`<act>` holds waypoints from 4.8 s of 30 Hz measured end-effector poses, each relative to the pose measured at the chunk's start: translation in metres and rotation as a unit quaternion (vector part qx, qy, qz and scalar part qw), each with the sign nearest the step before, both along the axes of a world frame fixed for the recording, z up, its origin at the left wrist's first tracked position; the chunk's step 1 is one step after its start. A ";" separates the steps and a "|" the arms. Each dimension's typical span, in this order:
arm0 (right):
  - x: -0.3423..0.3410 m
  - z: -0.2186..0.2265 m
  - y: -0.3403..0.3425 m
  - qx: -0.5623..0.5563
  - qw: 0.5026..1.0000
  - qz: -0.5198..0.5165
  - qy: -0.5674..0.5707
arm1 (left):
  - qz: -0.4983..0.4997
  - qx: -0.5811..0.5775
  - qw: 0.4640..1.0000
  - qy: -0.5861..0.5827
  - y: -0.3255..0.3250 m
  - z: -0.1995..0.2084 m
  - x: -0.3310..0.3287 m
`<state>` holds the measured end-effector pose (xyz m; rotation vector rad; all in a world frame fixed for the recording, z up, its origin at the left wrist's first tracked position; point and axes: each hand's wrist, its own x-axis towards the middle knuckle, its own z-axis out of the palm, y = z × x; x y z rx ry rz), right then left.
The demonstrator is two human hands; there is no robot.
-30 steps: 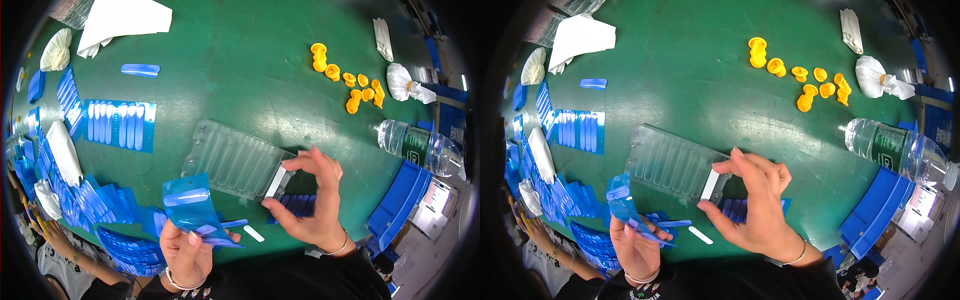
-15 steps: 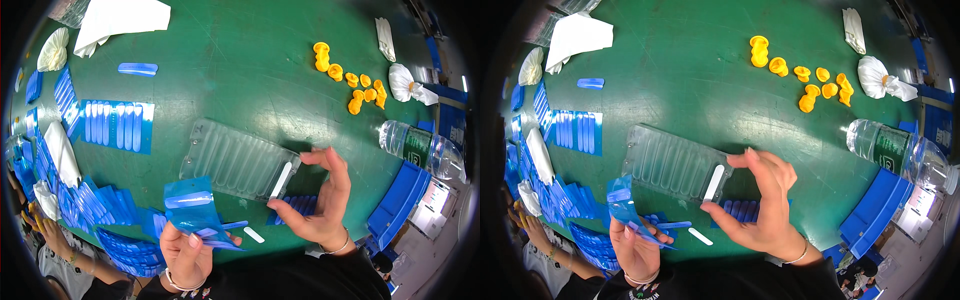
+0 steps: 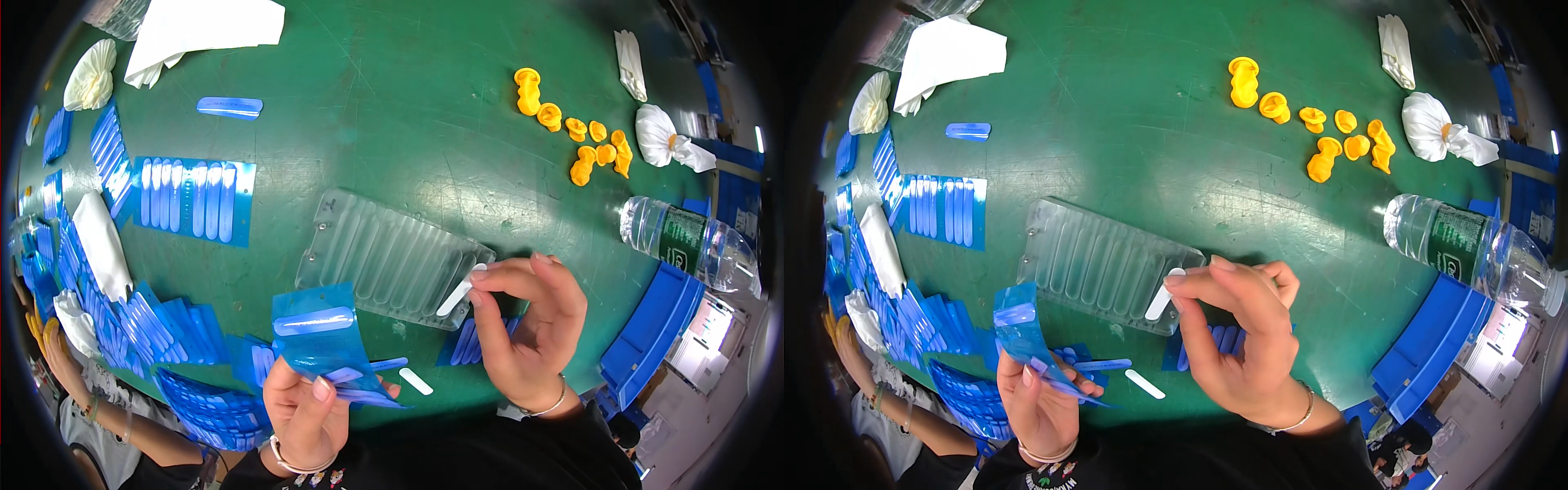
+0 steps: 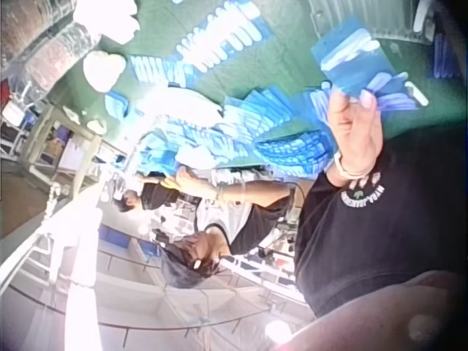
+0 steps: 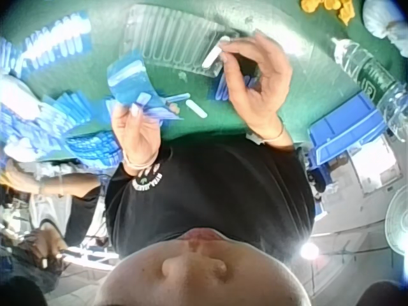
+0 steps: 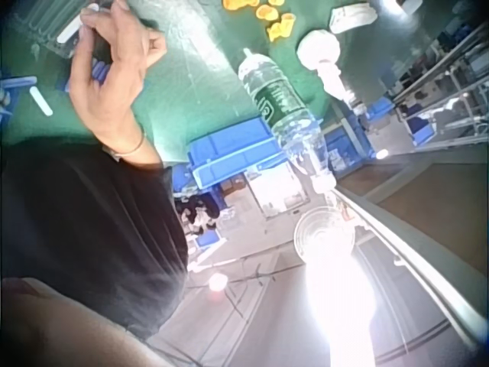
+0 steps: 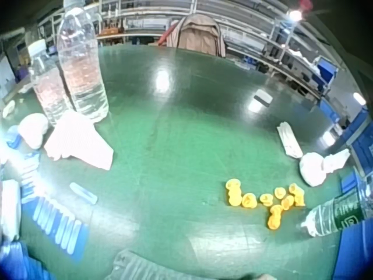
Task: The person applies and aligns strips onto backing sheets by hand and stacks the sheets on the workbench.
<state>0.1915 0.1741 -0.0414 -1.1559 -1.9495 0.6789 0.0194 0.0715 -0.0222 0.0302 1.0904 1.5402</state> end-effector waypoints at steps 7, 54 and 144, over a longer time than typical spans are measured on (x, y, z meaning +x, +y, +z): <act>0.001 0.015 0.010 -0.006 0.996 -0.004 -0.089 | -0.011 -0.009 1.000 0.015 0.000 0.000 0.000; -0.105 0.076 -0.005 -0.147 0.954 0.261 0.006 | 0.048 0.117 0.991 0.047 -0.104 0.028 -0.007; -0.039 0.078 -0.095 -0.173 0.973 0.148 0.027 | -0.079 0.116 0.954 0.263 -0.091 0.015 0.012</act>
